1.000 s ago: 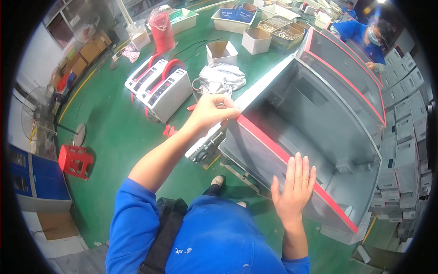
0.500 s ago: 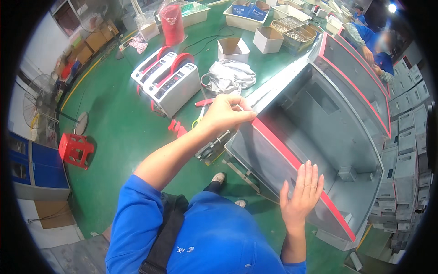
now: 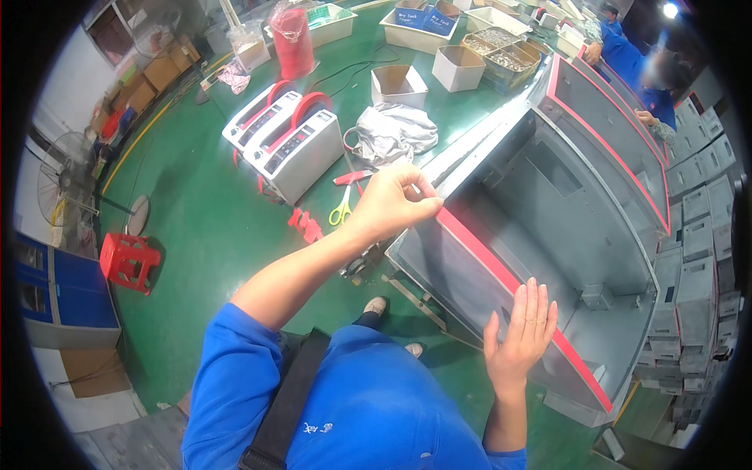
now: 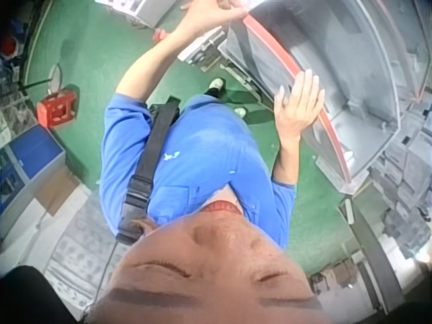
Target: Applying red tape to the edges of metal boxes and moving boxes.
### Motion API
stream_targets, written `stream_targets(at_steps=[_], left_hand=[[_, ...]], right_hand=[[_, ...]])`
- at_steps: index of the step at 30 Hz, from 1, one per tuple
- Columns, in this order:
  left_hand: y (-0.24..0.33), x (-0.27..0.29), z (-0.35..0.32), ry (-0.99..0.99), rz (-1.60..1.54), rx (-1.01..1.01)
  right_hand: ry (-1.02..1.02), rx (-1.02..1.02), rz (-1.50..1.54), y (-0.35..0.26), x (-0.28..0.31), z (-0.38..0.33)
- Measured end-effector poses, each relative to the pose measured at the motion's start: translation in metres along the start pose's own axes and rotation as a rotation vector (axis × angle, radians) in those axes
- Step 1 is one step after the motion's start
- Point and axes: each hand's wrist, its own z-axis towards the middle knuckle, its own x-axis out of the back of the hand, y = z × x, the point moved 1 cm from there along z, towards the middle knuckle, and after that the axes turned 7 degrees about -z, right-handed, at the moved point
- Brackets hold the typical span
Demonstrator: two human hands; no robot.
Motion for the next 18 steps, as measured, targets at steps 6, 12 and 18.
stream_targets(at_steps=[6, 12, 18], left_hand=[[-0.003, -0.003, -0.007, 0.020, 0.102, -0.076], [-0.029, 0.019, 0.006, 0.090, -0.203, 0.021], [-0.068, 0.038, -0.006, 0.091, -0.199, -0.026]], right_hand=[[-0.009, -0.008, -0.006, -0.001, -0.002, 0.000], [-0.018, -0.047, -0.064, -0.012, 0.000, 0.006], [-0.045, 0.037, 0.050, -0.062, -0.024, 0.058]])
